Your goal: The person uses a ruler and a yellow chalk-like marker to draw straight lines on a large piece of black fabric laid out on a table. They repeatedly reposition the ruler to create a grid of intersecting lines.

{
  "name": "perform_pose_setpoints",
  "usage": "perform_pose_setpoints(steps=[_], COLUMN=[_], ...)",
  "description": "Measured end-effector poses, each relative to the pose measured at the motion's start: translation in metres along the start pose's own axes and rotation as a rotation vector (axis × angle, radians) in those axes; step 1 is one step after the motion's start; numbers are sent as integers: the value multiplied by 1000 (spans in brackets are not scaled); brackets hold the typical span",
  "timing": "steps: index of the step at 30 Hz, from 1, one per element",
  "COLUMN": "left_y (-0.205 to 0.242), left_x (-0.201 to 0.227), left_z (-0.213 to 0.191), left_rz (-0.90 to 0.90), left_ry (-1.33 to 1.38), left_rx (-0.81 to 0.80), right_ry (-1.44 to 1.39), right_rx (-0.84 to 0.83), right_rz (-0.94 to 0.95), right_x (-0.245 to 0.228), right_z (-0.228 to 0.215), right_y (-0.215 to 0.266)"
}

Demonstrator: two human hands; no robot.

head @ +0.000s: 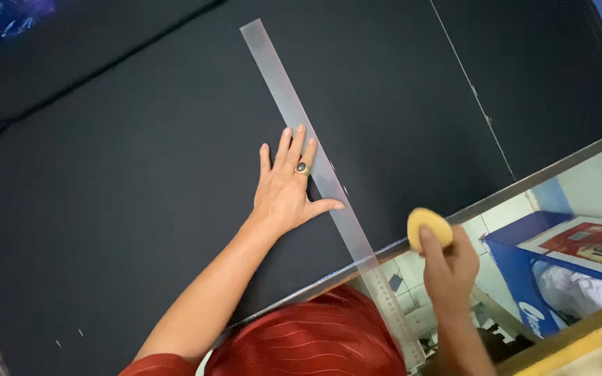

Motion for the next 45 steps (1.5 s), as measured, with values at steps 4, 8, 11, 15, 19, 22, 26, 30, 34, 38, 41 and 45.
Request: perform_pose_setpoints(steps=[4,8,11,15,19,22,26,30,34,38,41,45], left_y=[2,4,4,0,2,0,-1,-1,-4,-6,-7,-9], left_x=[4,5,6,7,7,8,9,9,8,6,6,7], left_z=[-10,-8,-8,-7,-5,-4,3,6,8,4,5,2], left_rz=[-6,9,11,8,23,30,-3,-14,-16,-5,-12,-21], left_ry=[178,157,150,217,198,253,26,48,71,49,42,111], left_rx=[-24,5,-2,-56,-49,-98,-46,-85,-113,-71,-71,-37], right_ry=[3,204,220,356,415,445,579,733,891,960,889,83], right_rx=[-20,-76,-107,-133,-123,-127,-250,-281,-447,-520,-528,-143], right_rz=[-378,-502,-552,-677,-698,-716,-552,-652,-465,-273,98,351], right_x=[-59,-110,-135,-154,-188,-210,-225,-197,-111,17,42,130], right_z=[30,74,109,158,192,209,219,188,115,37,-6,-14], right_y=[-59,-116,-153,-218,-246,-258,-261,-224,-140,-61,3,40])
Point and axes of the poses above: each hand's wrist, its own y-axis away from the middle knuckle, its own z-axis out of the palm, x = y × z, the point moved 3 cm from there along -y, towards the middle knuckle, and after that the axes turned 12 degrees about -x, right-handed, at the moved point
